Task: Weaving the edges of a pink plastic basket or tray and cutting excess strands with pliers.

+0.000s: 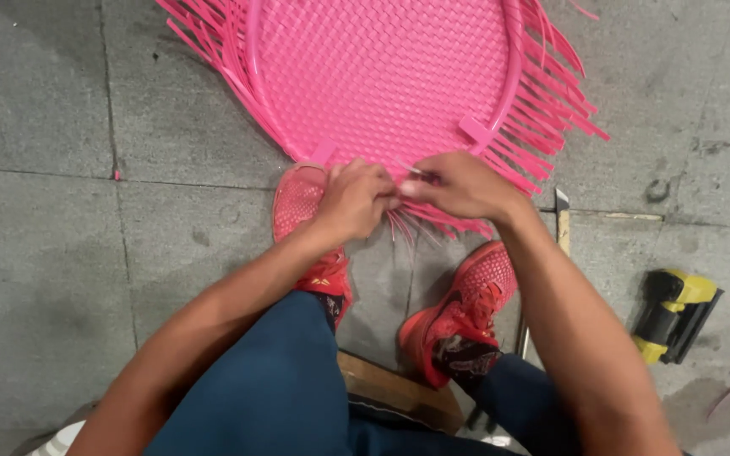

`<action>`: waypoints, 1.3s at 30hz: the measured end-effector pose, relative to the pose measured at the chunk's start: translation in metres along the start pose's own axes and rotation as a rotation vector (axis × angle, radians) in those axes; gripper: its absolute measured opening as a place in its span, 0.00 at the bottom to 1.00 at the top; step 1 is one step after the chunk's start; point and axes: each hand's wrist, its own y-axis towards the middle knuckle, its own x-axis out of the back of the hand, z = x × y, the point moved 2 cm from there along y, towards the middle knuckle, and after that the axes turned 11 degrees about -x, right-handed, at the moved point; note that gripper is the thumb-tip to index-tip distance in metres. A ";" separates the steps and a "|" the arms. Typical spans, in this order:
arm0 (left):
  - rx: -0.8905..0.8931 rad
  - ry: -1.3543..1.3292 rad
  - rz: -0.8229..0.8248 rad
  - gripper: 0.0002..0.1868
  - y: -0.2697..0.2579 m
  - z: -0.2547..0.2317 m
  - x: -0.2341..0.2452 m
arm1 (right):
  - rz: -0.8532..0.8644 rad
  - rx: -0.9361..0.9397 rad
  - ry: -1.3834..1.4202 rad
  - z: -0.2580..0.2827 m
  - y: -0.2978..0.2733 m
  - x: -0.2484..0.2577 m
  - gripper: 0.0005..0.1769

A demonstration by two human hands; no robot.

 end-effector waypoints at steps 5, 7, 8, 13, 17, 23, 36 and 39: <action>-0.046 0.124 0.091 0.09 -0.011 -0.008 0.008 | -0.193 0.079 -0.217 -0.006 -0.017 -0.010 0.19; -0.046 0.154 0.148 0.10 -0.008 -0.012 0.009 | -0.189 -0.096 -0.451 -0.014 -0.020 -0.019 0.20; -0.008 0.180 0.150 0.11 -0.008 -0.013 0.008 | -0.275 -0.013 -0.542 -0.018 -0.021 -0.026 0.19; 0.091 0.438 0.336 0.13 -0.008 -0.005 0.008 | -0.376 0.047 -0.652 -0.009 -0.020 -0.036 0.18; -0.167 0.234 0.103 0.13 -0.017 -0.002 0.003 | -0.356 0.000 -0.643 -0.003 -0.019 -0.045 0.11; -0.286 0.297 0.065 0.11 -0.004 -0.003 -0.019 | -0.388 0.056 -0.672 0.000 -0.009 -0.049 0.11; -0.067 0.359 0.188 0.15 -0.013 -0.001 0.011 | -0.136 0.139 -0.716 0.004 0.010 -0.019 0.12; -0.296 0.261 0.036 0.16 -0.014 -0.006 0.012 | -0.122 0.159 -0.700 -0.006 0.015 -0.022 0.12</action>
